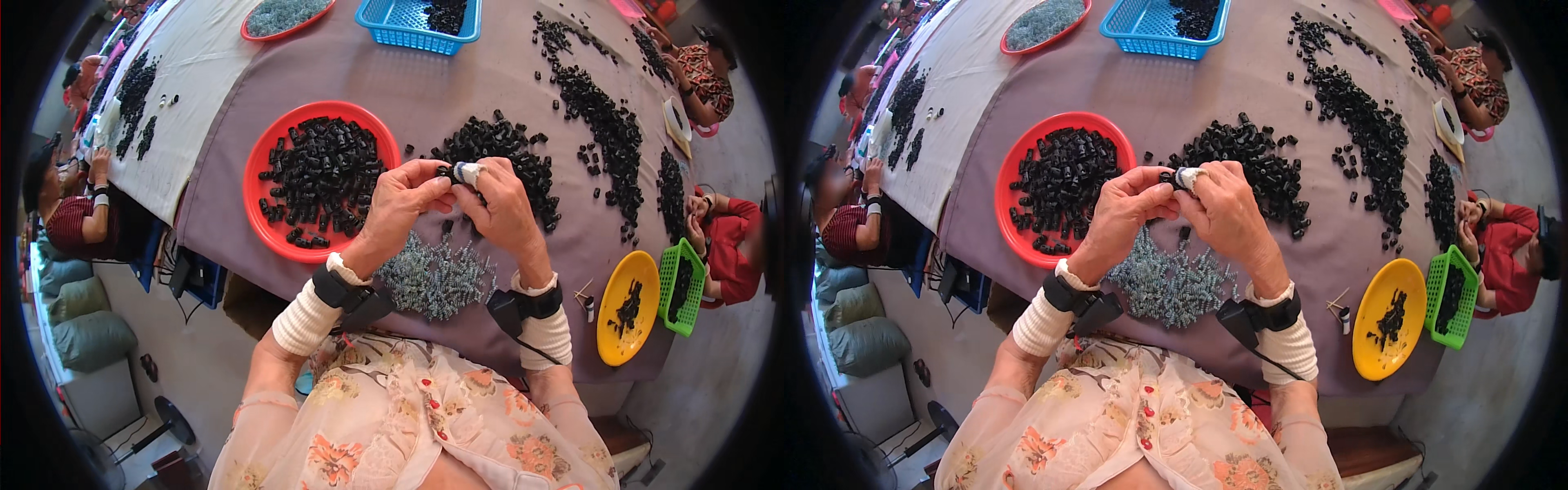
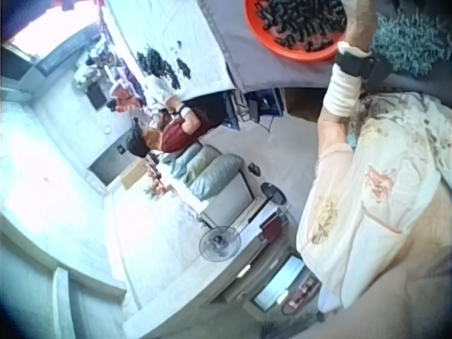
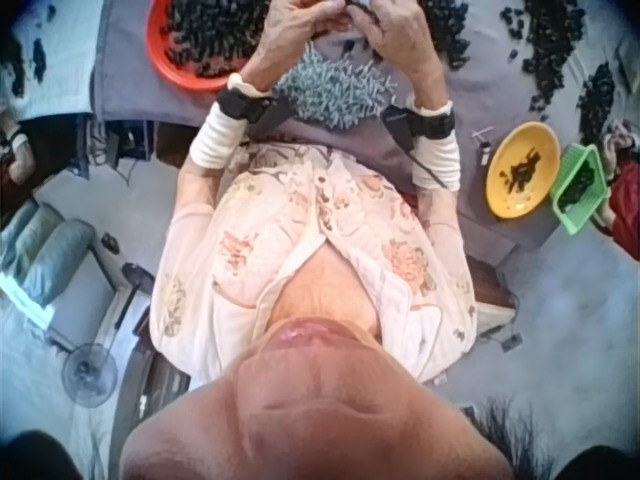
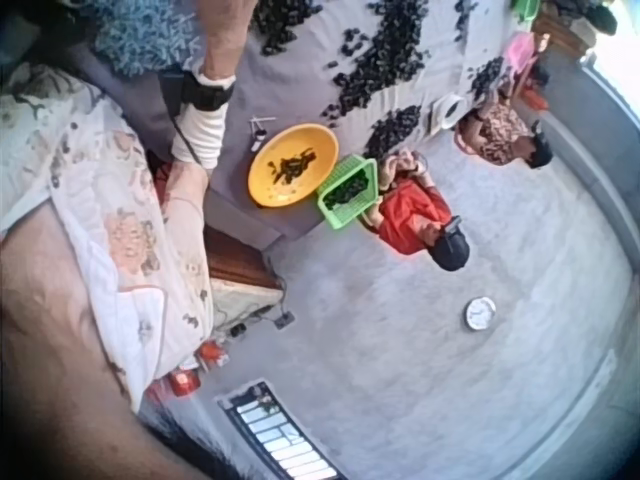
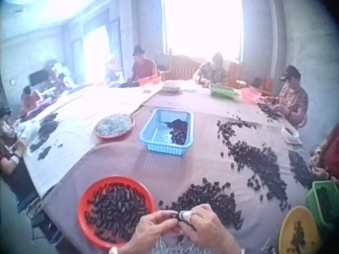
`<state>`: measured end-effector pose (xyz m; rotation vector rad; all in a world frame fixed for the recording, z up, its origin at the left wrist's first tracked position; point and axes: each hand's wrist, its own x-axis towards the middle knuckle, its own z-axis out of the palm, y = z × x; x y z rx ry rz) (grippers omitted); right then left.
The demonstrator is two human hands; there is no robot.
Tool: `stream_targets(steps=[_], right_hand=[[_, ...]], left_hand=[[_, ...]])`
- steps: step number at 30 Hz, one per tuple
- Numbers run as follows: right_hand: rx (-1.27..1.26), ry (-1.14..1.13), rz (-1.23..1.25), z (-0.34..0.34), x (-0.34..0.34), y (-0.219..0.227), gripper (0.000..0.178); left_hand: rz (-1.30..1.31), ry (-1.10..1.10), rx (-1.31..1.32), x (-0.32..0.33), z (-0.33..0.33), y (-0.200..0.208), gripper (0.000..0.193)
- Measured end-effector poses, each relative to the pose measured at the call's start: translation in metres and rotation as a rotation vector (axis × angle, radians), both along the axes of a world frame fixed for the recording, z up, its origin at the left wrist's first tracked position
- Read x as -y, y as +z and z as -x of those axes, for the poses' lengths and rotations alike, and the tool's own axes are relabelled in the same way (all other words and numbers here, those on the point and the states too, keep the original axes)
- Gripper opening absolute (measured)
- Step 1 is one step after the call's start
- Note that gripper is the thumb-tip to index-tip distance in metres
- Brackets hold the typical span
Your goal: Manually assembling small black plastic or rubber components at a production table.
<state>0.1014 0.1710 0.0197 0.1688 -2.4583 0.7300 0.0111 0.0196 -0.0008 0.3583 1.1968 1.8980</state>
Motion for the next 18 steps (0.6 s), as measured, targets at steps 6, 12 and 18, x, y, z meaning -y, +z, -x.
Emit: stream_targets(steps=[6, 12, 18], right_hand=[[-0.080, -0.164, -0.066, 0.002, 0.010, 0.005, 0.012], [-0.075, -0.134, -0.095, 0.003, 0.012, 0.011, 0.012], [-0.125, -0.175, -0.068, 0.004, 0.012, 0.006, 0.016]], left_hand=[[-0.051, 0.087, -0.025, -0.009, -0.002, 0.008, 0.019], [-0.086, 0.041, 0.030, -0.007, 0.005, 0.014, 0.016], [-0.099, 0.015, 0.086, -0.009, 0.003, 0.015, 0.015]])
